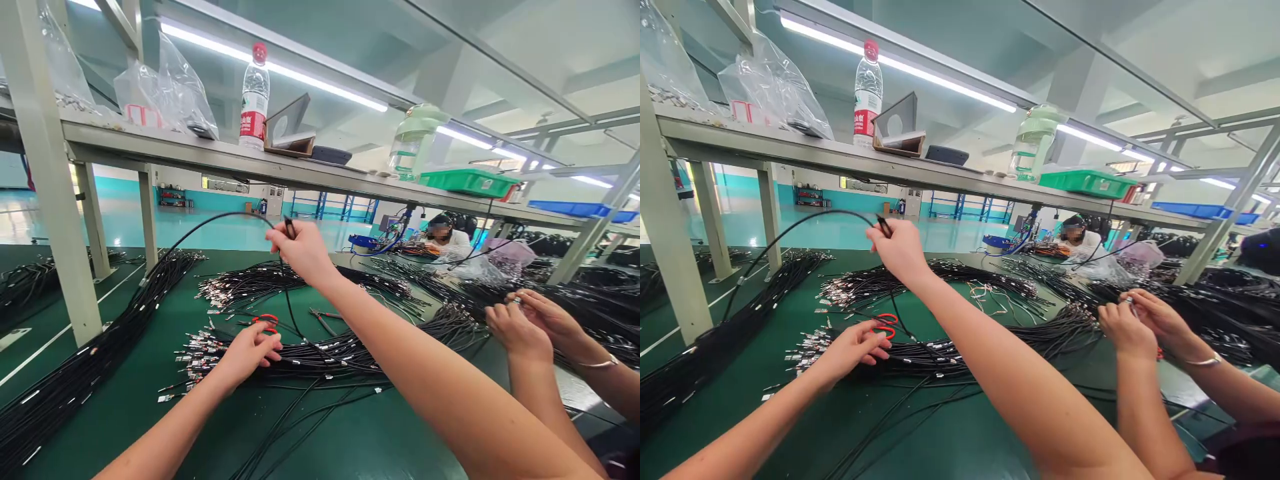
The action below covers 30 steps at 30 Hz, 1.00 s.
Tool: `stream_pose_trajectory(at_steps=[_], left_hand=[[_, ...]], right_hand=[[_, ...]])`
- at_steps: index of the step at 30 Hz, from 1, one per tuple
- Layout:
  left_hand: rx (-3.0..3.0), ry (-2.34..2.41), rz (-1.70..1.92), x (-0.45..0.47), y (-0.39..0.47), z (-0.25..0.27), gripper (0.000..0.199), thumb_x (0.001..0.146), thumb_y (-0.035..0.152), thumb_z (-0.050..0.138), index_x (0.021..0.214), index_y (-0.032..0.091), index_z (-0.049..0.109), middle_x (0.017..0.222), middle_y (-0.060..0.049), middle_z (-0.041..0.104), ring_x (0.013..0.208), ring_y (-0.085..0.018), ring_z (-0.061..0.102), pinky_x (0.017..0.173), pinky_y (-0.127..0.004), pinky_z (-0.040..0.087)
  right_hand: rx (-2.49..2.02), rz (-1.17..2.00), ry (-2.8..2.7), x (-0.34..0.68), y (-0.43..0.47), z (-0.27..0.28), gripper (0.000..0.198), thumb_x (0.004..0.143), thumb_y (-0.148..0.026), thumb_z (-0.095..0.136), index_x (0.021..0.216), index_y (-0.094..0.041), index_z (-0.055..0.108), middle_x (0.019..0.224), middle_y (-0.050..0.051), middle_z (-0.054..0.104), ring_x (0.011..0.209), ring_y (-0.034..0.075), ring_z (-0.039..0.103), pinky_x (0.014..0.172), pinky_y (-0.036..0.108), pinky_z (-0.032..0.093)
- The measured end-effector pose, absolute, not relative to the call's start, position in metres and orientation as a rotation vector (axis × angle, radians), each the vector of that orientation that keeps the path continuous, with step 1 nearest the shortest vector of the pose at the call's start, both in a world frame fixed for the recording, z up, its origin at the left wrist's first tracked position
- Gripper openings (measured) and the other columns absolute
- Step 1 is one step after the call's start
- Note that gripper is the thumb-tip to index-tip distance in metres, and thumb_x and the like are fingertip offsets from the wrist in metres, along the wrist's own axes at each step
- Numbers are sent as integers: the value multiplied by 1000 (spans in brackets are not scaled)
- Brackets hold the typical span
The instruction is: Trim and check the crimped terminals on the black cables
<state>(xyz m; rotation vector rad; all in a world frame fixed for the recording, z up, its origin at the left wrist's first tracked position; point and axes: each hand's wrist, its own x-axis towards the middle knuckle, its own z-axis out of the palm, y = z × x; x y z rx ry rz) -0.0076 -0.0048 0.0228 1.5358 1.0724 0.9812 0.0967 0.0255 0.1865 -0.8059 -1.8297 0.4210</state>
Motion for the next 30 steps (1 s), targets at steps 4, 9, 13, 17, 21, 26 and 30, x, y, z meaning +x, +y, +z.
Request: stream_pose_trajectory(at_steps=[4,9,13,17,21,26,30], left_hand=[[1333,1124,1040,11,17,29,30,87,35,36,98,11,49,84,-8,62,67,-11,62,57,-21,44],[1172,1256,979,19,53,22,27,86,35,43,92,11,54,78,-3,58,61,-10,56,56,-26,47],[1192,1221,891,19,57,12,25,84,34,47,91,11,55,81,-3,58,65,-11,56,59,-28,48],[1302,1066,859,17,44,7,17,83,25,48,89,10,54,82,-5,62,69,-13,59,59,-25,45],[1395,987,748,-1,25,9,20,66,9,54,86,10,58,80,-8,65,72,-17,62,57,-24,41],[1533,869,766,-15,-6,12,36,58,9,58,92,18,64,102,-4,62,86,-17,57,73,-26,40],[1593,954,956,-16,-17,13,15,68,28,59,71,15,65,81,-2,63,78,-15,53,74,-25,37]], right_hand=[[-693,512,-1827,86,17,185,22,76,-28,51,59,-14,52,52,-3,52,42,4,38,43,19,32],[-539,509,-1802,86,-9,219,18,75,-25,54,60,-15,53,52,-3,52,40,4,38,39,20,31],[-487,436,-1651,92,-20,257,17,77,-22,55,61,-16,53,53,-3,50,41,4,40,40,20,32],[-481,468,-1604,91,-16,271,18,80,-22,52,63,-16,50,55,-3,51,41,4,45,40,19,31],[-461,521,-1627,86,-14,270,17,81,-22,51,65,-16,49,57,-2,52,45,6,53,40,18,31],[-450,515,-1585,79,-8,279,17,78,-19,50,62,-16,48,58,-1,53,50,8,57,38,16,31],[-513,496,-1505,82,20,287,14,75,-16,50,61,-17,46,61,0,54,52,10,59,35,16,28]])
